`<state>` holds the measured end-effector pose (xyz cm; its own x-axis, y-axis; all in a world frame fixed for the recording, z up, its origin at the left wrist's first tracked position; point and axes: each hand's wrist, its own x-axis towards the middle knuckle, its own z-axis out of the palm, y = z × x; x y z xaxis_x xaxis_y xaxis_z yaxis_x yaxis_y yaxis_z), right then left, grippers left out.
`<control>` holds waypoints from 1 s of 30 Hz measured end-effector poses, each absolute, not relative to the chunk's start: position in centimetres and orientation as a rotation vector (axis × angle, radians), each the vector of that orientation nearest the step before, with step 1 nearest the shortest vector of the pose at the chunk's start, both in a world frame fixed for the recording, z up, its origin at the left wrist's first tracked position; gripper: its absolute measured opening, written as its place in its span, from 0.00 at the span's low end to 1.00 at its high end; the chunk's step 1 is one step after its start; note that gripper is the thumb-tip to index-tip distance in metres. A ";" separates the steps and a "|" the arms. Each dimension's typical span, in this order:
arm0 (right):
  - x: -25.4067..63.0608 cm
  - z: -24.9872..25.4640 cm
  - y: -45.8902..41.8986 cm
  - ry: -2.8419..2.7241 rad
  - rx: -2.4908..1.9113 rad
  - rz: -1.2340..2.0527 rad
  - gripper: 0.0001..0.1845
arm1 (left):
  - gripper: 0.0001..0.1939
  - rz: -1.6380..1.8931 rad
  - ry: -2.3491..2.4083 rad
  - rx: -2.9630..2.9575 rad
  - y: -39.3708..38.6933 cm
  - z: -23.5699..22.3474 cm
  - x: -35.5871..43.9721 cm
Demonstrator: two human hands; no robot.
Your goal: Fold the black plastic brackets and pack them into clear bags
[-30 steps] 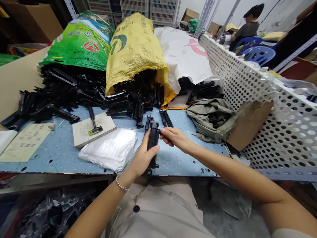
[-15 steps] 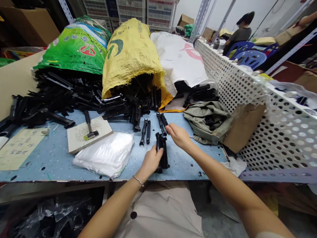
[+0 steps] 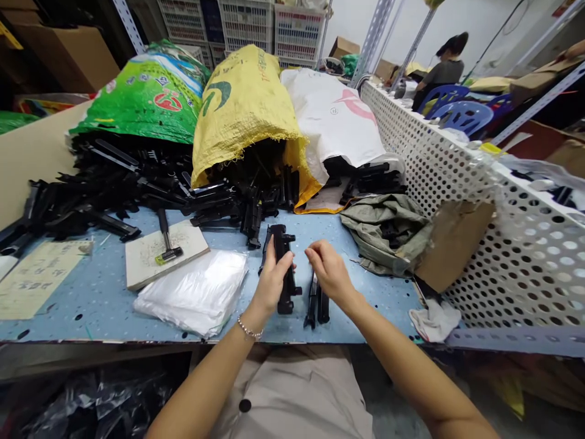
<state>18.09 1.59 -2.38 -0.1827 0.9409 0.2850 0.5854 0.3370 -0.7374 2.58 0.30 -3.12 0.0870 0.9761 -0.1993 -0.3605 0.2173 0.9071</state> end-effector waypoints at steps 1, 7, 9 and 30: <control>18.1 -2.1 1.7 -1.858 -1.264 0.557 0.13 | 0.33 1.135 1.002 0.827 -0.1 -2.5 2.6; 17.8 -2.3 3.7 -1.676 -1.207 0.990 0.12 | 0.27 1.058 1.072 0.896 -1.1 -2.3 3.1; 17.9 -2.6 3.0 -1.556 -1.258 1.118 0.14 | 0.26 1.060 1.104 0.913 -0.5 -2.6 3.0; 11.2 -3.2 9.4 -1.910 -1.862 0.972 0.22 | 0.16 0.512 1.529 1.913 -1.9 -6.7 4.3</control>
